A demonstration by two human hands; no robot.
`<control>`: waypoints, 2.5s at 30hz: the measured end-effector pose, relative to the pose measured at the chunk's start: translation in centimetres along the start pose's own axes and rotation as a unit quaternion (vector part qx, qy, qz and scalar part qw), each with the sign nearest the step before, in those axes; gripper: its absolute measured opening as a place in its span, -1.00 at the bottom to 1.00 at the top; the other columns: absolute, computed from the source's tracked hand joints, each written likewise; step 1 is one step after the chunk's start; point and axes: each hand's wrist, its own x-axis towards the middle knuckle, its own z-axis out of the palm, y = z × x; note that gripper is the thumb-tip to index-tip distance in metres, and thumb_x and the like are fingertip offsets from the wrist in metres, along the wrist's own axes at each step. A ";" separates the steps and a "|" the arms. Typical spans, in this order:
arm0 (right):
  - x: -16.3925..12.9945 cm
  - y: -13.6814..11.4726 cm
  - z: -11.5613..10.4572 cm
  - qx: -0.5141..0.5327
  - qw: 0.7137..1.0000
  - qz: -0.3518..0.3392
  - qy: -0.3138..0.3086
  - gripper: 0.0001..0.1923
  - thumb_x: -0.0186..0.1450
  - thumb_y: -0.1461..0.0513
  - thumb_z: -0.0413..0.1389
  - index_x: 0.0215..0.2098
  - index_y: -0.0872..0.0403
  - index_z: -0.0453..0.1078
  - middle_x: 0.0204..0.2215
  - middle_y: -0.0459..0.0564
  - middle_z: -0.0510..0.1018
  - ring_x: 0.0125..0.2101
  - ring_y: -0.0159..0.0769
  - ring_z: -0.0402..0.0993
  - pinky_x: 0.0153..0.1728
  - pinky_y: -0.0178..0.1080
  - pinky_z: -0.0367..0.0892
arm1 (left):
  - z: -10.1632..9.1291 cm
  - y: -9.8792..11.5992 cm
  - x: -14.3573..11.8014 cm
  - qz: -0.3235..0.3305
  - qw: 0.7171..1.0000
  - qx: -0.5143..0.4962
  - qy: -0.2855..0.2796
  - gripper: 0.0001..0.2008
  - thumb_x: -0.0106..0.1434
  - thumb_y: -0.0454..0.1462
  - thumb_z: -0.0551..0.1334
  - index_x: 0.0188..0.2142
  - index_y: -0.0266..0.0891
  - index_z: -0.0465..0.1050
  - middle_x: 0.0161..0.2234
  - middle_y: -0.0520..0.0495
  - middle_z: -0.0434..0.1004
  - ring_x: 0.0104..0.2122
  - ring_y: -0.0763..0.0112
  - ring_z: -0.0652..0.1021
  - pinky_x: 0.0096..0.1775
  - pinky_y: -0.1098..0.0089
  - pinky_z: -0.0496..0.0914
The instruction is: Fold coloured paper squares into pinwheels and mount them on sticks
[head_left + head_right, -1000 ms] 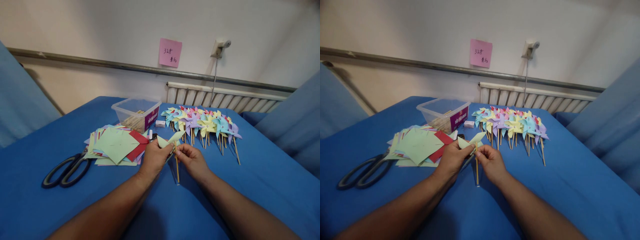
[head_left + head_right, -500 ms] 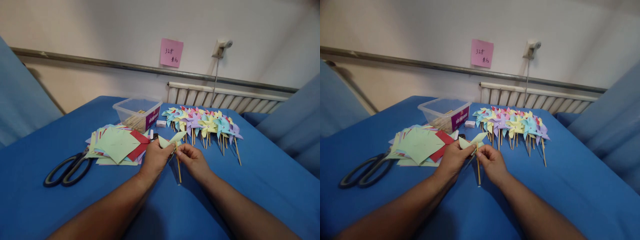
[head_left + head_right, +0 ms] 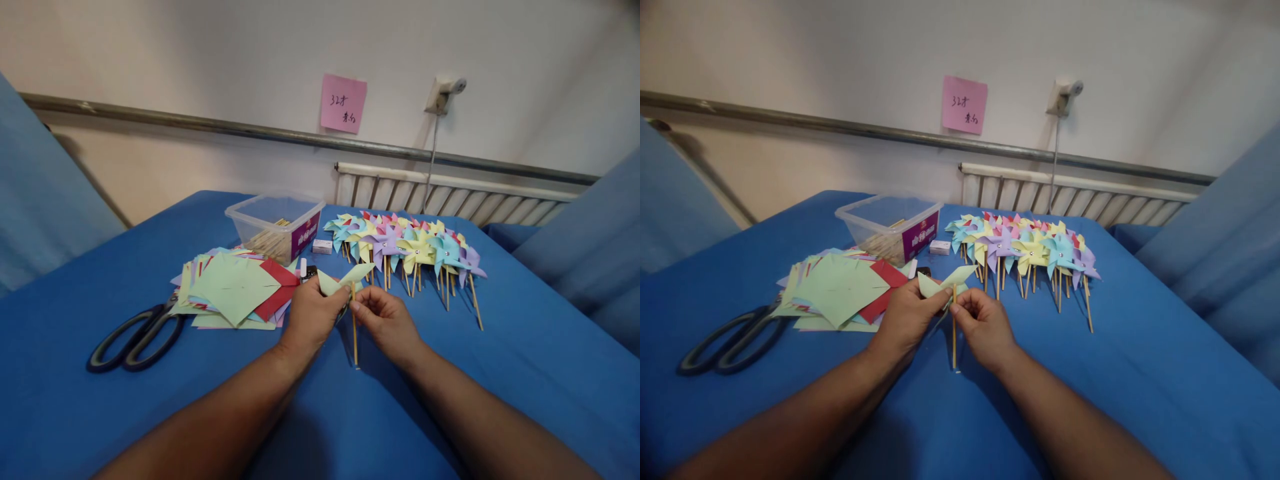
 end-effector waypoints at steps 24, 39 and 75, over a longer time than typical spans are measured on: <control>0.2 -0.1 0.0 0.026 1.000 0.004 -0.006 -0.69 0.13 0.01 0.19 -0.51 0.08 0.32 -0.65 -0.19 0.30 -0.59 -0.44 0.16 -0.53 -0.34 0.09 | 0.0 -0.2 -0.1 0.007 1.000 0.022 -0.003 -0.79 -0.03 -0.17 0.33 -0.51 -0.25 0.40 -0.56 0.07 0.43 -0.57 0.49 0.36 -0.50 0.48 0.25; 0.1 0.1 -0.1 0.011 1.000 -0.002 -0.013 -0.73 0.17 0.05 0.17 -0.48 0.07 0.31 -0.63 -0.20 0.30 -0.58 -0.45 0.15 -0.52 -0.34 0.08 | 0.0 0.4 -0.3 -0.001 1.000 0.007 0.002 -0.85 -0.04 -0.21 0.33 -0.50 -0.25 0.44 -0.59 0.09 0.44 -0.58 0.48 0.38 -0.49 0.48 0.26; -0.2 0.0 0.0 -0.032 0.999 -0.009 -0.004 -0.76 0.21 0.08 0.14 -0.46 0.07 0.28 -0.61 -0.19 0.28 -0.56 -0.44 0.14 -0.51 -0.33 0.08 | -0.1 0.3 0.0 0.012 0.999 0.034 -0.004 -0.82 -0.03 -0.19 0.32 -0.50 -0.25 0.42 -0.56 0.06 0.46 -0.56 0.46 0.40 -0.50 0.47 0.26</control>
